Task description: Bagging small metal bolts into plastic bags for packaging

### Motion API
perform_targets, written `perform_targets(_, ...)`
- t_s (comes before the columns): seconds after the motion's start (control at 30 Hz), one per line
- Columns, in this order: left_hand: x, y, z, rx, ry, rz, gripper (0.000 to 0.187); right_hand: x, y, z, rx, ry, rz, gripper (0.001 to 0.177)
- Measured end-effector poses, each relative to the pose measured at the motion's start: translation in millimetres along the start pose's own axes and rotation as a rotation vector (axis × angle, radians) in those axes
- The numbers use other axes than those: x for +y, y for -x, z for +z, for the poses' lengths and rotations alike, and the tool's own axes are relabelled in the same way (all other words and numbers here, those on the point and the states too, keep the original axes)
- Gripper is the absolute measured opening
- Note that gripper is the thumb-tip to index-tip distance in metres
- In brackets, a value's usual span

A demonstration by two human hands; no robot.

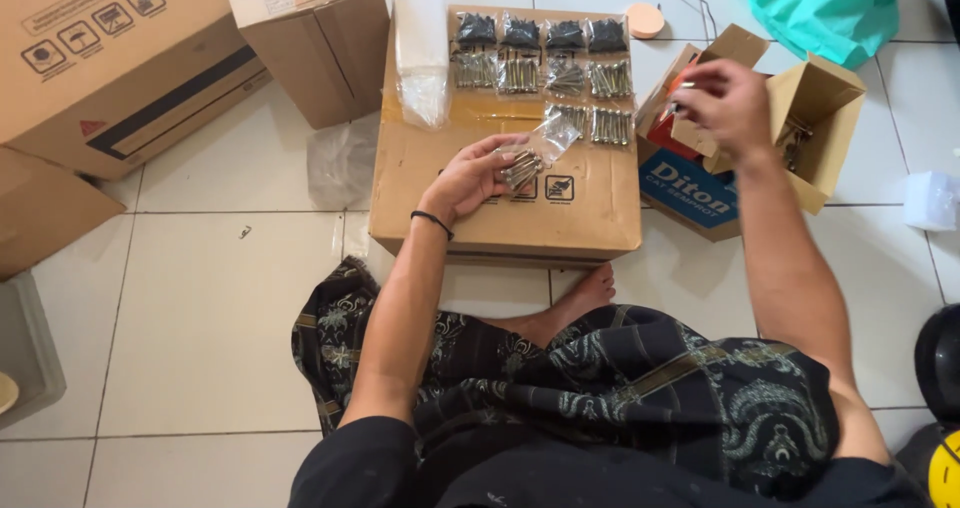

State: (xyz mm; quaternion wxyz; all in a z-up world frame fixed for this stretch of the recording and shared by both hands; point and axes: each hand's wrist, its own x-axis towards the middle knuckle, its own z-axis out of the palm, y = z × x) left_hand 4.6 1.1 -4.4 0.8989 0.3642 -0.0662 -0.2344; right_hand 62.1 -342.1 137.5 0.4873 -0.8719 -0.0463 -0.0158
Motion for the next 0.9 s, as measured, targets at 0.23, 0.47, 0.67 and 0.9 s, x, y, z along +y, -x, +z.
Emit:
perform_targets(0.23, 1.7, -1.6, -2.7, -0.004, -0.029, -0.001, 0.038, -23.3, -6.1, 49.7, -0.209, -0.139, -0.086, 0.017)
perform_targets(0.47, -6.3, -7.5, -6.9, 0.018, 0.055, -0.004, 0.032, -12.6, -6.4, 73.9, -0.284, -0.254, -0.093, 0.022)
perform_targets(0.67, -4.0, -5.6, -3.5, 0.016, 0.043, -0.003, 0.032, -8.2, -1.7, 86.6, -0.355, -0.252, -0.048, 0.025)
perform_targets(0.9, -10.5, -11.5, -15.2, 0.003, 0.049, -0.009, 0.032, -19.4, 6.8, 84.6, -0.275, -0.25, -0.084, 0.022)
